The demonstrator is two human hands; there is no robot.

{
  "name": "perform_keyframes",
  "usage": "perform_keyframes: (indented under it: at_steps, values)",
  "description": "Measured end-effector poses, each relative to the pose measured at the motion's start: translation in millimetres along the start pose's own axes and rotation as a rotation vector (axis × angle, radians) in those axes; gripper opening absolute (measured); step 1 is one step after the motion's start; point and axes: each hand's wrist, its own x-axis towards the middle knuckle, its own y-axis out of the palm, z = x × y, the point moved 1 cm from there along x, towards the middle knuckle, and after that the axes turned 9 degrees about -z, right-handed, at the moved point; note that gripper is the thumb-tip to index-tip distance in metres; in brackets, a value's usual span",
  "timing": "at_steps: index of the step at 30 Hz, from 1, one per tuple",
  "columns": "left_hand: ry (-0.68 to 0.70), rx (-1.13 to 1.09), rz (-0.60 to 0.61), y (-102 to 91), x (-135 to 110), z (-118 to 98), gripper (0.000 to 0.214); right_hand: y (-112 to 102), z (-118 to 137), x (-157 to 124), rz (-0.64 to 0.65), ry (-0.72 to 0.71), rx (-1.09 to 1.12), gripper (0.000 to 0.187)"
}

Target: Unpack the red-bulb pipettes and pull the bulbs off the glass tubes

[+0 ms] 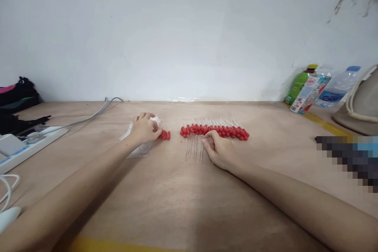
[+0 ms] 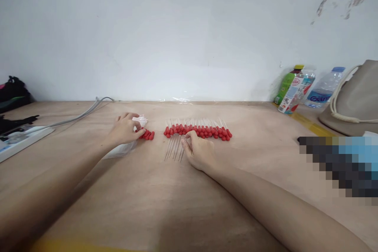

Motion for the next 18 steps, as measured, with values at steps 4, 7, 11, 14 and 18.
perform_keyframes:
  at_steps: [4,7,11,14,18]
  values:
    - [-0.081,-0.063,-0.082,-1.6,5.9,-6.3,0.028,0.9,1.0,1.4,0.003,-0.008,0.005,0.019]
    - [-0.043,-0.147,-0.085,-3.7,12.1,-28.4,0.027,1.2,1.3,1.7,0.000,-0.037,-0.012,0.021]
    - [0.093,-0.219,-0.045,4.8,15.7,-63.0,0.036,0.4,0.6,0.6,-0.018,-0.073,-0.063,0.024]
    - [0.089,-0.247,-0.018,16.8,16.2,-74.6,0.040,-0.7,0.9,0.3,-0.023,-0.088,-0.070,0.026]
    - [0.022,-0.269,0.013,26.1,17.2,-73.9,0.037,-1.5,1.2,0.4,-0.019,-0.084,-0.064,0.026]
